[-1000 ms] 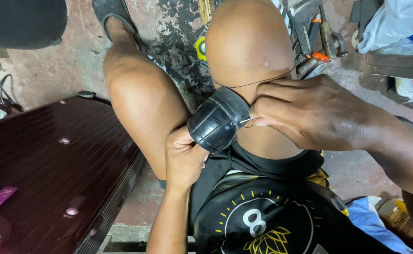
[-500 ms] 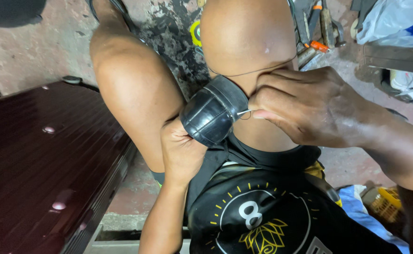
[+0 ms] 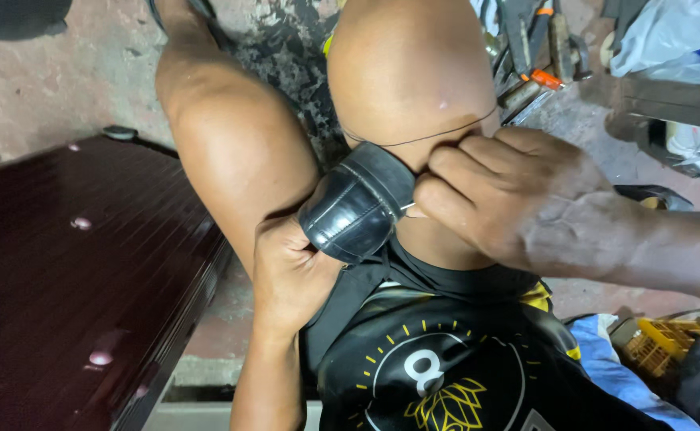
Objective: The person sits on the floor and repairs a black leather shoe by hand-stitching the sole to the upper using a needle and thread. They repeatedly push the needle through the sole and pull the thread to secure the seam.
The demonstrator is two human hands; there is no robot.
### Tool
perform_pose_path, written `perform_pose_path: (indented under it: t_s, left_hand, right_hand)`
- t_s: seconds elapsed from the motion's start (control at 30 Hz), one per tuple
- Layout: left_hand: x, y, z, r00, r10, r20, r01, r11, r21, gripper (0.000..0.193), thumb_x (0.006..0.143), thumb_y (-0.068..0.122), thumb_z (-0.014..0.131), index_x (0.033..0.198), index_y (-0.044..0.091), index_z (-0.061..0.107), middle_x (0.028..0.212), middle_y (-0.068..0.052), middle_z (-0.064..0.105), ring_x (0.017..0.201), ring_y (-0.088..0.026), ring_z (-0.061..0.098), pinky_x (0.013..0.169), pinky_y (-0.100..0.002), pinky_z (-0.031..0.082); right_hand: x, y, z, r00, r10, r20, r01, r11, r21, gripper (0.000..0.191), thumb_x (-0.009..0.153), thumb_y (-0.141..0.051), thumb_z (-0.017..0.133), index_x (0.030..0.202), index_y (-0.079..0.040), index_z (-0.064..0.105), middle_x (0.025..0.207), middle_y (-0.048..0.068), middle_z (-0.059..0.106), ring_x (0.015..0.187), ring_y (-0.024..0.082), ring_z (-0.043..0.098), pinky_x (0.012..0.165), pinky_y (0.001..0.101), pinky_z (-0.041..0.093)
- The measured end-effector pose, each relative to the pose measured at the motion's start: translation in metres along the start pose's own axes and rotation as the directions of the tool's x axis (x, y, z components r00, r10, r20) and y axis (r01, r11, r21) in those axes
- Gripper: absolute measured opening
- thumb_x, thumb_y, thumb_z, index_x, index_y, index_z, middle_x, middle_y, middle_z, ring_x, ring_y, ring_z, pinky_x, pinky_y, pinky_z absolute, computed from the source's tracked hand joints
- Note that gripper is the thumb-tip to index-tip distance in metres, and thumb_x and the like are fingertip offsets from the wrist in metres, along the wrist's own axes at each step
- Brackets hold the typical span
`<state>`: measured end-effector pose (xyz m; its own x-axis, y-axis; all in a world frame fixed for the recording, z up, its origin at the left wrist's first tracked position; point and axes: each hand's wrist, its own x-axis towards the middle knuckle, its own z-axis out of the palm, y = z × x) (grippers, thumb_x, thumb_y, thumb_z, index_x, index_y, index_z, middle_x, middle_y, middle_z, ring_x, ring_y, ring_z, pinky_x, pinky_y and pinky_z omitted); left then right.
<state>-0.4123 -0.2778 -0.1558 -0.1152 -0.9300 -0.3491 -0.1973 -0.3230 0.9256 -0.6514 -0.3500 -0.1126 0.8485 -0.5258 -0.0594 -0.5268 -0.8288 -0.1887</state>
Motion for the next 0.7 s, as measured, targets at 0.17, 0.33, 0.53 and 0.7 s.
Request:
perform_pose_path:
  t_s: [0.17,0.33,0.53,0.7]
  left_hand:
    - [0.008,-0.001,0.002,1.0,0.0,0.007,0.0,1.0,-0.029,0.005,0.089,0.0,0.077,0.094,0.0,0.075,0.085,-0.003,0.076,0.077,-0.005,0.067,0.072,-0.025,0.056]
    - [0.009,-0.007,0.005,1.0,0.014,0.007,-0.014,0.995,-0.101,0.004,0.092,-0.003,0.074,0.096,-0.003,0.074,0.09,-0.003,0.075,0.083,-0.007,0.066,0.077,-0.026,0.056]
    - [0.0,-0.022,0.001,0.964,-0.264,0.033,0.264,0.933,-0.244,0.011,0.088,-0.008,0.069,0.078,-0.003,0.073,0.07,-0.006,0.07,0.058,-0.008,0.061,0.053,-0.023,0.048]
    - [-0.005,-0.029,-0.001,0.966,-0.254,0.046,0.253,0.9,-0.354,0.009,0.09,-0.007,0.066,0.083,-0.005,0.072,0.079,-0.008,0.074,0.067,-0.011,0.068,0.059,-0.025,0.056]
  right_hand:
    - [0.005,0.025,0.005,0.976,-0.072,-0.206,0.068,0.997,-0.026,0.017,0.096,-0.029,0.064,0.087,-0.015,0.065,0.08,-0.002,0.06,0.069,0.011,0.06,0.057,0.0248,0.044]
    - [0.001,0.049,0.02,0.951,-0.14,-0.276,0.124,0.989,-0.074,0.04,0.097,-0.052,0.057,0.08,-0.016,0.066,0.071,-0.005,0.057,0.057,0.007,0.052,0.05,0.0224,0.039]
    - [-0.003,0.086,0.042,0.935,-0.193,-0.298,0.149,0.975,-0.166,0.068,0.089,-0.081,0.046,0.068,-0.017,0.061,0.058,-0.005,0.044,0.048,0.007,0.042,0.044,0.0235,0.035]
    - [-0.007,0.096,0.044,0.96,-0.156,-0.234,0.141,0.987,-0.079,0.068,0.088,-0.079,0.057,0.061,-0.017,0.054,0.055,-0.003,0.043,0.046,0.011,0.047,0.042,0.0278,0.035]
